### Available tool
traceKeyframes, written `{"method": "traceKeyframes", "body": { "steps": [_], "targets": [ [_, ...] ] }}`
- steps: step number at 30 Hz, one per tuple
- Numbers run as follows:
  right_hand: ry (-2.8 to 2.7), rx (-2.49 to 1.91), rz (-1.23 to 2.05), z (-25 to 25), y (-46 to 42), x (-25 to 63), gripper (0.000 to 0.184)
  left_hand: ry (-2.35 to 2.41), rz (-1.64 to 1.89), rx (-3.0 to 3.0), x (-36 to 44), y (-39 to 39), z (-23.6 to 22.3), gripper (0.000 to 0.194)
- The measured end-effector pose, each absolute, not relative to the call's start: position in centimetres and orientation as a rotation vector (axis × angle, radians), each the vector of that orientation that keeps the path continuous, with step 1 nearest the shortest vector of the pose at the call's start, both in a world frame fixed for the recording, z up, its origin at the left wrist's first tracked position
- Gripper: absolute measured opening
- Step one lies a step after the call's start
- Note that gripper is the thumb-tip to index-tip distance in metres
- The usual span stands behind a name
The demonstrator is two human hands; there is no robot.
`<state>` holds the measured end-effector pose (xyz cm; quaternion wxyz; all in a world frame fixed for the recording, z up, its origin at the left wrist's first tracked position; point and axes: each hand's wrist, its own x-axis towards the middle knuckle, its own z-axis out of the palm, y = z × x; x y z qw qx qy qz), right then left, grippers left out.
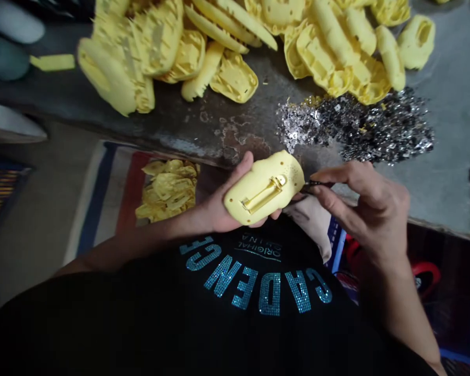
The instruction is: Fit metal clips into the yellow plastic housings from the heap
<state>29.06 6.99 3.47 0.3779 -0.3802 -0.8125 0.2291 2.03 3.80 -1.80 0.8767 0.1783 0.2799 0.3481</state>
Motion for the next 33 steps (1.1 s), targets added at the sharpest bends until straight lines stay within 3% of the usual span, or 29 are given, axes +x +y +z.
{"method": "traceKeyframes", "body": {
  "steps": [3, 7, 13, 20, 28, 33],
  "targets": [
    [-2.156, -0.838, 0.654, 5.0, 6.2, 27.9, 0.025, 0.576, 0.726, 0.399, 2.2, 3.4, -1.9, 0.084],
    [-2.313, -0.784, 0.5, 5.5, 6.2, 27.2, 0.021, 0.56, 0.763, 0.501, 2.7, 3.1, -1.3, 0.076],
    [-2.423, -0.71, 0.368, 6.4, 6.0, 27.3, 0.019, 0.545, 0.762, 0.655, 3.1, 2.8, -0.4, 0.081],
    [-2.483, -0.712, 0.366, 7.3, 5.4, 27.2, 0.025, 0.579, 0.759, 0.541, 3.4, 2.2, 1.0, 0.069],
    [-2.614, -0.709, 0.179, 8.1, 5.2, 26.9, 0.018, 0.572, 0.744, 0.39, 3.9, 1.8, 1.8, 0.07],
    [-2.691, -0.711, 0.064, 8.1, 4.8, 26.8, 0.017, 0.553, 0.743, 0.38, 3.8, 1.8, 1.4, 0.06]
  ]
}}
